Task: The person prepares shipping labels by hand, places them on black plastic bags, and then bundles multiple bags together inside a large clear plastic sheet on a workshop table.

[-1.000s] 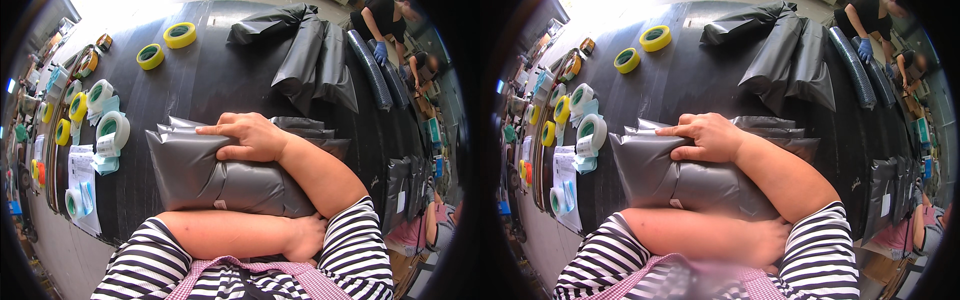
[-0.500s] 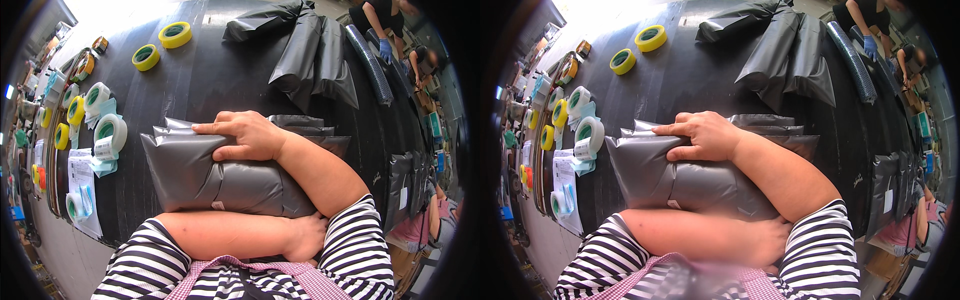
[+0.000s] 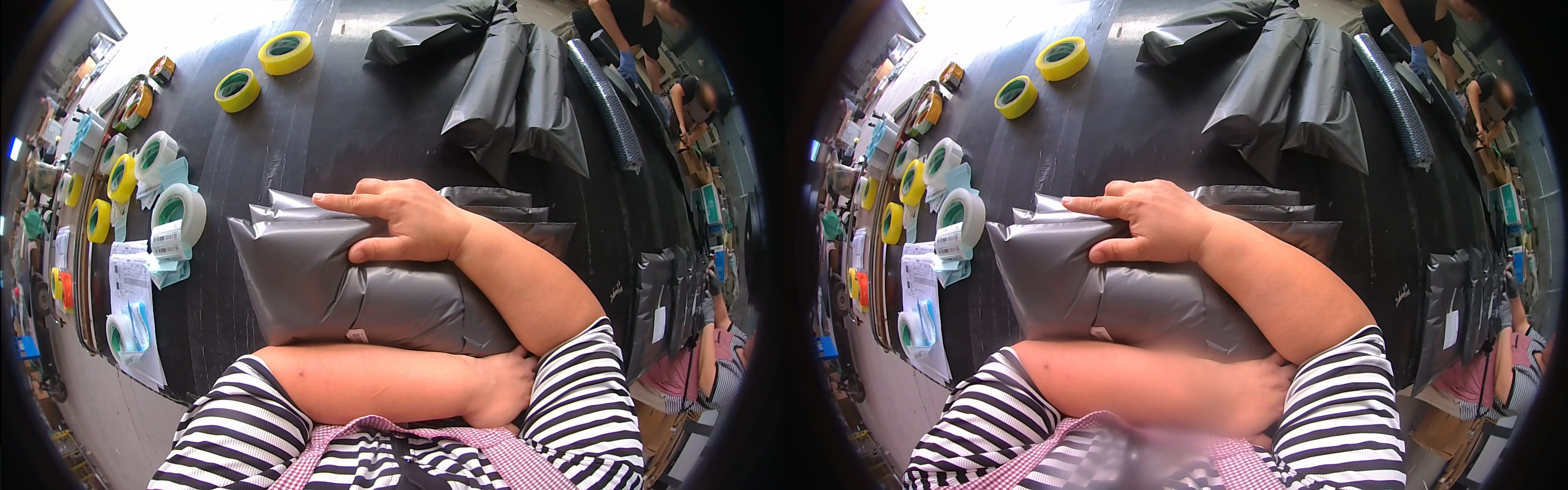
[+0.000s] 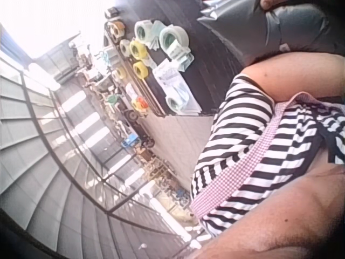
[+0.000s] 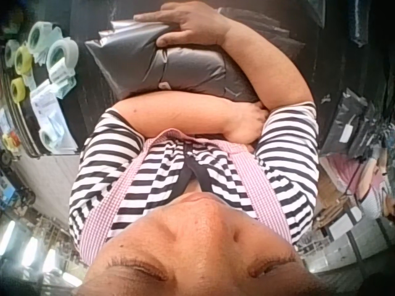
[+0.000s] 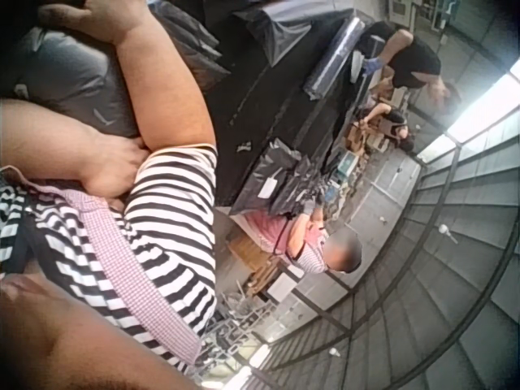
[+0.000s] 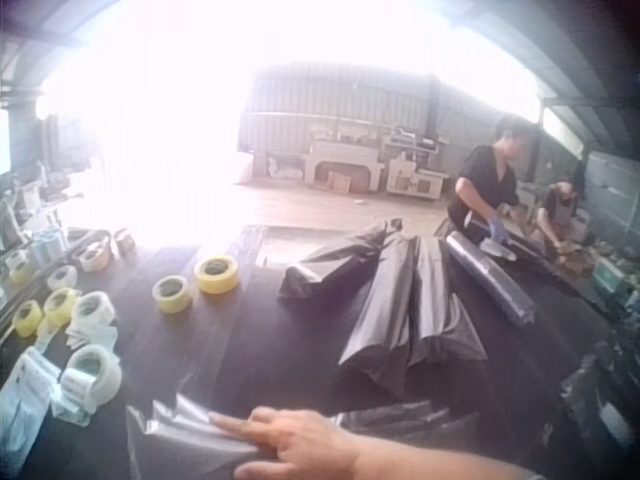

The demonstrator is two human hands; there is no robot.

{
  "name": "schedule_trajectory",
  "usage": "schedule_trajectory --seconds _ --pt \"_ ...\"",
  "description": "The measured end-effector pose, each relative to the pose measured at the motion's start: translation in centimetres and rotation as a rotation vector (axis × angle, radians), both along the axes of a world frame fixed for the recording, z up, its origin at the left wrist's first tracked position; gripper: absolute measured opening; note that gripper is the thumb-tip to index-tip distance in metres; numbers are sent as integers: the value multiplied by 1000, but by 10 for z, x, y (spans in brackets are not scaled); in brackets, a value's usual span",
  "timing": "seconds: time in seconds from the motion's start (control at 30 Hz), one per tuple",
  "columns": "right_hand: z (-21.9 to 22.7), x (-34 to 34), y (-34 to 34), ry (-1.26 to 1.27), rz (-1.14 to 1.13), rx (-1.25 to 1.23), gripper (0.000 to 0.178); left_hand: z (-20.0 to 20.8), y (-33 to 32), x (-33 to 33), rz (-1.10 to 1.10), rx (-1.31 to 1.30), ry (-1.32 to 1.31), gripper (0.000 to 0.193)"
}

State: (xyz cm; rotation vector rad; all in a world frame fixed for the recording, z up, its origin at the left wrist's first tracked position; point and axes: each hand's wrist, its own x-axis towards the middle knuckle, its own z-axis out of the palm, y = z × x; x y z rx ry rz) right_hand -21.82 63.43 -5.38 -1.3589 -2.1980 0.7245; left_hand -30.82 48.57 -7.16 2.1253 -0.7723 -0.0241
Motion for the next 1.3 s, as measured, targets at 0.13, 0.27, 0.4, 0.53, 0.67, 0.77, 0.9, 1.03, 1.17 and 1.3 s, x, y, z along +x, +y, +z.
schedule_trajectory --seconds 0.13,0.27,0.4,0.53,0.67,0.77,0.9,1.03,1.17,1.3 --pt "1 0 1 1 -1 -8 71 -4 -2 1 11 -11 -23 69" --pt "-1 1 0 0 -2 -6 71 -5 -2 1 11 -34 -28 69" --pt "0 1 1 -12 -1 -25 72 -7 -2 1 23 -30 -32 68" --pt "1 2 1 -9 -7 -39 73 -6 -1 1 8 -25 -37 68" --pt "-5 3 3 39 -1 -2 73 1 4 2 -21 12 8 67" --pt "-6 3 3 54 -1 9 74 -3 2 2 -4 -33 -8 67" --pt "-3 3 3 23 -9 -17 72 -5 1 2 9 -12 -18 68" --pt "-1 4 3 22 -15 -38 72 -4 2 2 22 -28 -29 69" --pt "-3 3 4 21 -13 -35 73 -6 1 0 33 -62 -33 68" --pt "-6 3 3 43 -6 -33 73 -6 0 0 11 -33 -17 63"
